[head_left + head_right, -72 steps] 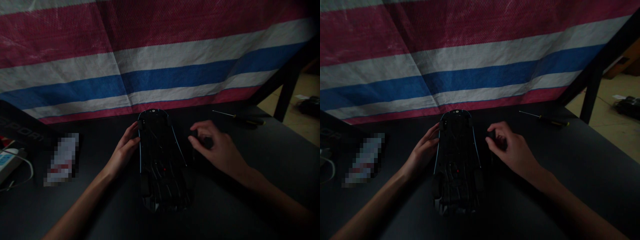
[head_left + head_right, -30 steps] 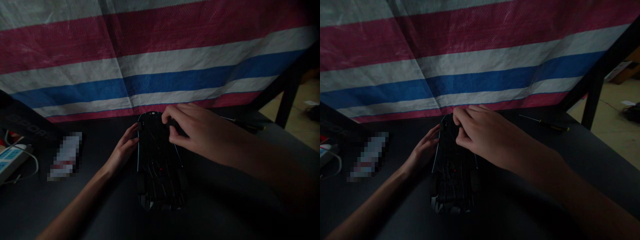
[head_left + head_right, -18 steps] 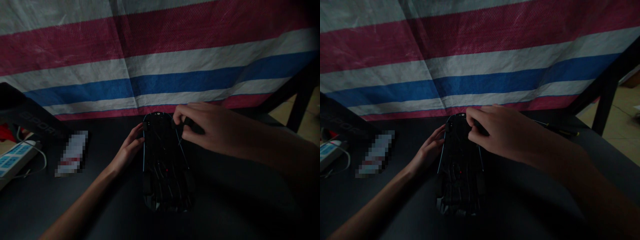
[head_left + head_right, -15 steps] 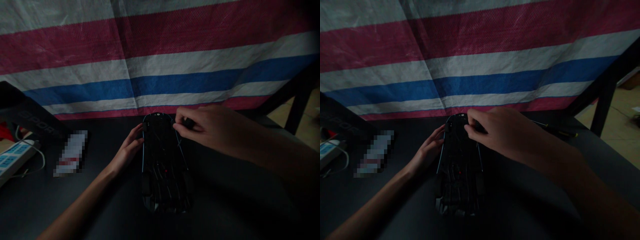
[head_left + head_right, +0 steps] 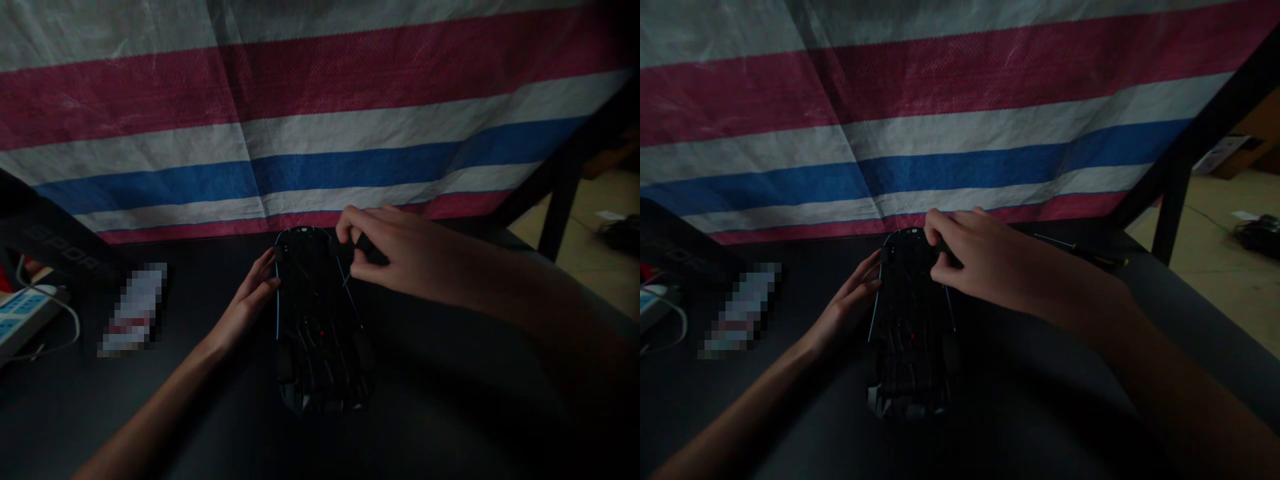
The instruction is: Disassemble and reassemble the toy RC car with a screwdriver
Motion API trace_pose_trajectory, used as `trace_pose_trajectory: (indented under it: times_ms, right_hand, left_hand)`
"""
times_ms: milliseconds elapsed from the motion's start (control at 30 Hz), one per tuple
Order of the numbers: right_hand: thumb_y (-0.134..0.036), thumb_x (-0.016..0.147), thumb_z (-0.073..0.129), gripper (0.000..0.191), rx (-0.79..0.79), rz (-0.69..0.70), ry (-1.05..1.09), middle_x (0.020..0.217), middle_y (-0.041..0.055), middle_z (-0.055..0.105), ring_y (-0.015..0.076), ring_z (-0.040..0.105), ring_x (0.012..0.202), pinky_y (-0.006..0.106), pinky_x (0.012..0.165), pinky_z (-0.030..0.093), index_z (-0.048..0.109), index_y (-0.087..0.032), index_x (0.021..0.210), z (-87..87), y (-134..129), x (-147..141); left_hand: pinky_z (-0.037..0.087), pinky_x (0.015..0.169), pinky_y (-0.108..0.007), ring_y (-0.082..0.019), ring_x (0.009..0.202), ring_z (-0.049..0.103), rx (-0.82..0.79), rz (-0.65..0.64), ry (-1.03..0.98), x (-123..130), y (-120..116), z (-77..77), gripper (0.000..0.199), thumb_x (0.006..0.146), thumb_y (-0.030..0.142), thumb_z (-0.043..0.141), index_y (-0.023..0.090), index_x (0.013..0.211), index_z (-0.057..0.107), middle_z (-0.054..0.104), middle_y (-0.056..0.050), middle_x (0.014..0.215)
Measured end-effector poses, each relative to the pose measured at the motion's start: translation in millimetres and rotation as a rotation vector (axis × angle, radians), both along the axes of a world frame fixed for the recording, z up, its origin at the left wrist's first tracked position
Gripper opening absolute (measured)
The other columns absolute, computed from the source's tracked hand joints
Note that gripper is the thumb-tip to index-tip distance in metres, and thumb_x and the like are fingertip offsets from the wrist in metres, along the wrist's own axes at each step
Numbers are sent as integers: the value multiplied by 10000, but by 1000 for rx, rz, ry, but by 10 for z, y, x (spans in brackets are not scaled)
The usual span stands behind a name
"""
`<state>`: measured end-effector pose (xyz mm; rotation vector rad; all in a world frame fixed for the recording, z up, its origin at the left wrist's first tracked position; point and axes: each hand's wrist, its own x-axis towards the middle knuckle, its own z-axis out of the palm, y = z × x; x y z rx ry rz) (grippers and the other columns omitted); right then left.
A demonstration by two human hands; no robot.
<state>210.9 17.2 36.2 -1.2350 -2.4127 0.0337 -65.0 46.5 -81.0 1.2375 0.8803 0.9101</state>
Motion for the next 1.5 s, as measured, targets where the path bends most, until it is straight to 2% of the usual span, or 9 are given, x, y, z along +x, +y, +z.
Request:
trace_pose_trajectory:
  times_ms: [233,433,567,700,767,933,1100,1333,1500]
  right_hand:
    - [-209,995,505,67,-20,-20,-40,824,12,678,167,609,705,296,674,356,571,-216,993,34,-37,-65]
    - [-202,920,583,127,-25,-5,26,951,42,722,193,645,835,304,766,406,584,-205,1047,69,-95,-65]
    - [-335,1009,529,165,-36,-87,-31,789,18,697,179,619,697,309,669,364,636,-215,973,57,-79,-45]
    - [-237,963,554,44,-42,-16,21,841,17,691,166,615,716,298,673,367,581,-210,983,4,-49,-12]
    - [-203,913,587,103,-27,-15,37,870,20,685,175,619,760,295,694,376,556,-212,1011,-6,-57,-9]
    - [-305,991,545,93,-12,-87,-13,766,-1,678,176,609,684,300,650,337,598,-229,991,20,-55,-17]
    - [-206,939,567,24,-56,-5,-4,763,-14,668,153,603,667,290,634,331,577,-223,953,12,-6,4]
    - [-334,1023,478,195,33,-66,-71,698,-6,649,179,575,606,326,602,283,631,-250,937,-26,-1,-4]
    - [-196,948,509,185,-10,-22,-23,854,14,714,195,647,737,319,679,356,627,-243,1083,-31,-1,-4]
  left_hand:
    - [221,1280,-588,-361,1602,210,8,-27,-27,9,-7,21,759,949,424,674,359,1623,330,281,-42,1729]
    - [223,1281,-596,-364,1609,176,27,-34,8,10,8,25,764,948,439,661,361,1628,322,269,-27,1731]
    - [202,1293,-587,-363,1607,186,12,-9,-3,31,-10,38,753,940,432,676,362,1616,351,296,-20,1723]
    - [198,1293,-595,-367,1609,175,19,2,7,43,-36,42,747,954,444,657,349,1623,338,295,-26,1724]
    - [201,1294,-585,-361,1610,173,25,0,13,40,-40,34,752,955,455,655,351,1625,331,294,-29,1725]
    - [196,1298,-561,-335,1610,194,31,9,17,31,-46,18,758,958,458,659,364,1627,315,293,-27,1726]
    - [190,1295,-586,-349,1611,184,20,24,31,47,-75,50,756,953,463,662,382,1623,321,314,-14,1718]
    - [178,1313,-560,-337,1611,186,15,43,45,83,-158,106,718,967,478,651,388,1609,342,291,21,1726]
    - [149,1323,-546,-324,1616,175,51,27,70,79,-165,119,682,983,471,631,401,1601,352,277,33,1732]
